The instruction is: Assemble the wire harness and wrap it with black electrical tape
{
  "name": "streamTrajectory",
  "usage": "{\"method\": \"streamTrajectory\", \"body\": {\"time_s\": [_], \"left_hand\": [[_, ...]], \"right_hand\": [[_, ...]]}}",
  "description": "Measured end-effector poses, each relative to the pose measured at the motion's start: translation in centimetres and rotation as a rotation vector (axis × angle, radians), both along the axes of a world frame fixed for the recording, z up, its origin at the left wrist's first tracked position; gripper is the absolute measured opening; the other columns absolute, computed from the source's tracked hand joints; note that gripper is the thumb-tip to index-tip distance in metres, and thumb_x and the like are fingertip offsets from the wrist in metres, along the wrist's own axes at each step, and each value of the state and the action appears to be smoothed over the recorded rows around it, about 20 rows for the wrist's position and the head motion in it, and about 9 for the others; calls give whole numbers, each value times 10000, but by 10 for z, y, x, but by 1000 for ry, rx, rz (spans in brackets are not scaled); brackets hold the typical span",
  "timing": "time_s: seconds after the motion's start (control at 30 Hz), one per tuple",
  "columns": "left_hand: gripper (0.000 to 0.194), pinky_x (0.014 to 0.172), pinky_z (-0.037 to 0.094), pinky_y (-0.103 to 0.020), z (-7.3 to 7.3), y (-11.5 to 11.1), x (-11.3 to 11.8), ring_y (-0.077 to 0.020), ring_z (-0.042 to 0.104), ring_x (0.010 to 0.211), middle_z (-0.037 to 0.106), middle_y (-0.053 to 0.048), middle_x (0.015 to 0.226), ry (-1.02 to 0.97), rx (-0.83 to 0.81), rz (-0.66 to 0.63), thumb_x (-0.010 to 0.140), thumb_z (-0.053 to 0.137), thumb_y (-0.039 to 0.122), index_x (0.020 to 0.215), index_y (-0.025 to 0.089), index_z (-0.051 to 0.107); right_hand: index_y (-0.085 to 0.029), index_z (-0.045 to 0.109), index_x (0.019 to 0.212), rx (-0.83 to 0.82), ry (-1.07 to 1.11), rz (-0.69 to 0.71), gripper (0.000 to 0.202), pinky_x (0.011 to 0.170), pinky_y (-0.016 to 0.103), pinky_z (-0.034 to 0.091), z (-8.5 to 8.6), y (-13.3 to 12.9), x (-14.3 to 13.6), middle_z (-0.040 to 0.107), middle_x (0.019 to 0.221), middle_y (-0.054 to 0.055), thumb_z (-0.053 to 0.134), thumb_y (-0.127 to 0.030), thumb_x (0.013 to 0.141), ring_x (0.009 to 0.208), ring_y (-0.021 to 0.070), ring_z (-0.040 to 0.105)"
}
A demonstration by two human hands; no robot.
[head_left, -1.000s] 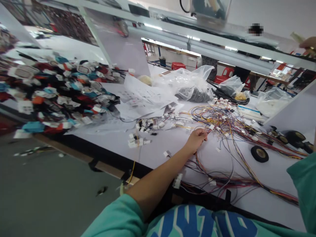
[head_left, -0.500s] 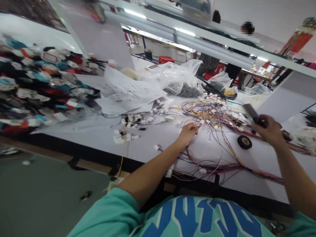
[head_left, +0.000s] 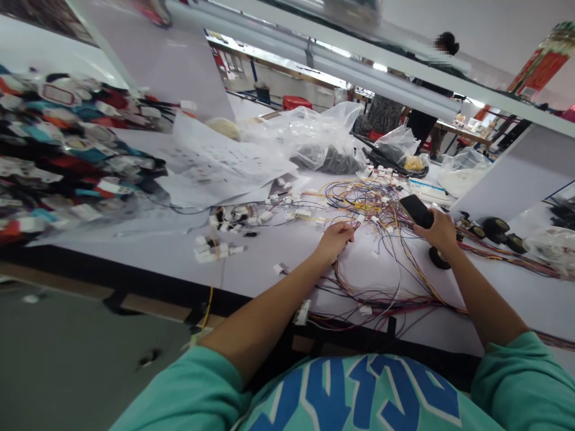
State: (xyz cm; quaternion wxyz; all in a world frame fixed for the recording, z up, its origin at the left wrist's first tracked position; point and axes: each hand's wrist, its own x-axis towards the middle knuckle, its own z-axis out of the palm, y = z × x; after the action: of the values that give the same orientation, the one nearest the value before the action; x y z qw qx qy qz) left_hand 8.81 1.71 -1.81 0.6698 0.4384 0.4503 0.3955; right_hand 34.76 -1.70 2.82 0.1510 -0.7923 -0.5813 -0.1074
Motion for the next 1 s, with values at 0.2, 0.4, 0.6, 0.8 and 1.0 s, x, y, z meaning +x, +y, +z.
{"method": "streamTrajectory", "body": {"time_s": [0.2,0.4,0.6,0.8,1.0], "left_hand": [[103,333,123,-163,1,-1,0,-3,241,290,472,63,449,-8,-3,10,659,499,118,570,152,460],[93,331,121,-164,1,-1,-1,-2,237,286,473,63,450,-7,-1,11,648,507,124,573,152,461],[85,334,136,-163,0,-1,0,-5,253,289,471,62,455,2,4,16,645,504,132,575,152,459],[81,331,141,-163,2,-1,0,-8,255,289,467,65,451,2,3,16,647,496,125,579,152,461],[98,327,138,-163,0,-1,0,-5,253,289,468,62,455,-2,17,14,652,499,128,564,151,463]], "right_hand": [[-147,527,1089,3,13,4,610,843,426,386,-4,4,1,596,1073,142,595,-477,582,1012,319,504],[-157,521,1092,-11,40,-8,623,813,425,397,0,6,2,596,1063,134,586,-503,578,994,316,508],[-152,517,1100,-25,42,-19,641,820,419,399,2,7,0,592,1069,134,594,-508,573,999,316,506],[-144,510,1108,-22,30,5,630,835,418,395,-4,8,-2,591,1075,139,585,-485,585,1006,308,503],[-157,504,1115,-22,40,-7,631,832,429,399,-8,10,-3,591,1060,136,572,-503,592,1016,314,497]]}}
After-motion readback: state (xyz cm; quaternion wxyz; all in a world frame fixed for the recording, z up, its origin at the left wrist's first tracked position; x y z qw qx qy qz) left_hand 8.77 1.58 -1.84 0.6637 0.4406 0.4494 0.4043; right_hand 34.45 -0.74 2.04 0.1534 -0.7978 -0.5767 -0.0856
